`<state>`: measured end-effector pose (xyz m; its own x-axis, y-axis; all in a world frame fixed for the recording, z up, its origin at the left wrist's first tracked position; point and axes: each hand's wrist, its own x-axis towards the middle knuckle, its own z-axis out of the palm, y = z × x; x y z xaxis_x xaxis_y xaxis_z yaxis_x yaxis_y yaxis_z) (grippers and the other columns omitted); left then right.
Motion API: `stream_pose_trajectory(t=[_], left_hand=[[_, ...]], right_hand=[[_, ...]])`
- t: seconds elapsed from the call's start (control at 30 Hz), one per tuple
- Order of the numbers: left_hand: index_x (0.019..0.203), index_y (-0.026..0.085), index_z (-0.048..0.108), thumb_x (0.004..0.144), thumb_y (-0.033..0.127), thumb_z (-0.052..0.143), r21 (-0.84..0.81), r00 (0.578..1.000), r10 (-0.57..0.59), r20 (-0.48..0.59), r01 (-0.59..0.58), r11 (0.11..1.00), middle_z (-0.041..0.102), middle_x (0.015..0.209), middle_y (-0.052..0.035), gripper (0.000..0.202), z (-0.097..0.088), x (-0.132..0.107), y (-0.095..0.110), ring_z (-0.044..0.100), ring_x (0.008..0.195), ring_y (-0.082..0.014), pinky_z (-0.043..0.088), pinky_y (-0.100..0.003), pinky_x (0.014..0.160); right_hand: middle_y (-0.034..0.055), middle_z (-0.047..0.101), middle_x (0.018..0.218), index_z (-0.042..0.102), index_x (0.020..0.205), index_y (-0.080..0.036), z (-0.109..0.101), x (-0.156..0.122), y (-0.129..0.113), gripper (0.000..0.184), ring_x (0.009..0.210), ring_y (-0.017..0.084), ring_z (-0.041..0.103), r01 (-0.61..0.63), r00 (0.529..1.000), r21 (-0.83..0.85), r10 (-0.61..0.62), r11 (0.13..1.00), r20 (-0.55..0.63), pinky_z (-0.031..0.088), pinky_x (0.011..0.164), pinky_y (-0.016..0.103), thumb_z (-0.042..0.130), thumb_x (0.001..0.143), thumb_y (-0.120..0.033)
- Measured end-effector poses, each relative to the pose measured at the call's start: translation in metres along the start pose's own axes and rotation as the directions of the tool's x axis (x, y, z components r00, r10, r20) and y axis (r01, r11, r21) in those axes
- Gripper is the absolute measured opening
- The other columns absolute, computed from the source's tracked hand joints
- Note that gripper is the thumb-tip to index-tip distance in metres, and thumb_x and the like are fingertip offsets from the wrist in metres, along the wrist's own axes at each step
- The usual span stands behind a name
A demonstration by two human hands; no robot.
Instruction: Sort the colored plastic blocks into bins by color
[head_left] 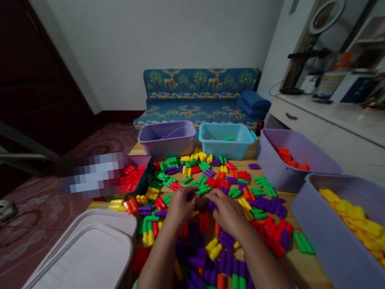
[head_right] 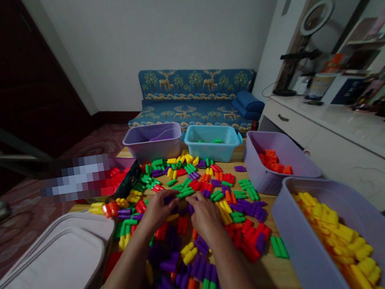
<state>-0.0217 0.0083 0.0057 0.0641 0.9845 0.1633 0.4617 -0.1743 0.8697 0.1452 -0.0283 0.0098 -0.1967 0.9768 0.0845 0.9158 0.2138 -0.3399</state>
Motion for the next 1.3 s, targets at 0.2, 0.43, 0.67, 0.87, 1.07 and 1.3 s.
stream_pose_trajectory(t=[0.2, 0.43, 0.67, 0.87, 1.07, 1.3], left_hand=[[0.095, 0.017, 0.074, 0.067, 0.021, 0.071, -0.223, 0.994, -0.074, 0.080, 0.090, 0.971, 0.072, 0.088, -0.0070, 0.029, 0.010, -0.001, -0.005, 0.064, 0.082, -0.0235, 0.049, -0.031, 0.075], [0.107, 0.015, 0.070, 0.066, 0.028, 0.078, -0.465, 0.971, -0.103, 0.217, 0.196, 0.863, 0.072, 0.096, -0.0098, 0.044, 0.024, -0.005, -0.006, 0.065, 0.087, -0.0229, 0.051, -0.029, 0.076], [0.113, 0.013, 0.067, 0.064, 0.029, 0.081, -0.516, 0.964, -0.105, 0.246, 0.222, 0.827, 0.071, 0.103, -0.0115, 0.053, 0.026, -0.006, 0.001, 0.065, 0.095, -0.0247, 0.049, -0.031, 0.083], [0.111, 0.012, 0.066, 0.056, 0.033, 0.086, -0.583, 0.951, -0.173, 0.255, 0.294, 0.757, 0.070, 0.090, -0.0082, 0.062, 0.022, -0.003, -0.001, 0.063, 0.065, -0.0148, 0.050, -0.026, 0.063], [0.095, 0.011, 0.070, 0.050, 0.035, 0.088, -0.627, 0.948, -0.208, 0.241, 0.315, 0.713, 0.066, 0.070, -0.0032, 0.054, 0.018, -0.002, 0.003, 0.057, 0.055, -0.0106, 0.045, -0.022, 0.055], [0.085, 0.012, 0.069, 0.052, 0.038, 0.087, -0.704, 0.939, -0.273, 0.211, 0.340, 0.624, 0.061, 0.060, 0.0023, 0.045, 0.019, -0.002, 0.013, 0.049, 0.047, -0.0053, 0.039, -0.017, 0.047]], right_hand=[[0.0067, 0.061, 0.104, 0.064, 0.105, -0.025, 0.001, -0.001, 0.000, 0.044, 0.085, 0.023, 0.065, -0.089, 0.996, -0.019, 0.089, 0.996, 0.001, 0.045, 0.071, 0.030, 0.059, 0.064, -0.009], [0.0084, 0.062, 0.107, 0.064, 0.108, -0.021, 0.009, 0.008, 0.003, 0.043, 0.099, 0.023, 0.062, -0.116, 0.974, 0.281, 0.164, 0.953, -0.153, 0.048, 0.087, 0.033, 0.056, 0.068, -0.010], [0.0072, 0.069, 0.103, 0.065, 0.102, -0.018, 0.016, 0.013, 0.005, 0.033, 0.098, 0.021, 0.064, -0.004, 0.973, 0.587, 0.137, 0.810, -0.183, 0.049, 0.091, 0.038, 0.054, 0.072, -0.012], [0.0079, 0.068, 0.111, 0.062, 0.112, -0.019, 0.014, 0.012, 0.002, 0.040, 0.102, 0.021, 0.064, 0.033, 0.983, 0.699, 0.103, 0.714, -0.152, 0.050, 0.092, 0.039, 0.052, 0.073, -0.013], [0.0069, 0.070, 0.098, 0.058, 0.113, -0.018, 0.002, 0.010, -0.008, 0.045, 0.077, 0.018, 0.068, -0.059, 0.978, 0.844, 0.200, 0.533, -0.057, 0.056, 0.067, 0.030, 0.060, 0.069, -0.019], [0.0051, 0.071, 0.089, 0.061, 0.100, -0.020, -0.008, 0.009, -0.011, 0.033, 0.067, 0.017, 0.066, -0.022, 0.956, 0.845, 0.258, 0.534, -0.138, 0.051, 0.053, 0.024, 0.067, 0.072, -0.036]])
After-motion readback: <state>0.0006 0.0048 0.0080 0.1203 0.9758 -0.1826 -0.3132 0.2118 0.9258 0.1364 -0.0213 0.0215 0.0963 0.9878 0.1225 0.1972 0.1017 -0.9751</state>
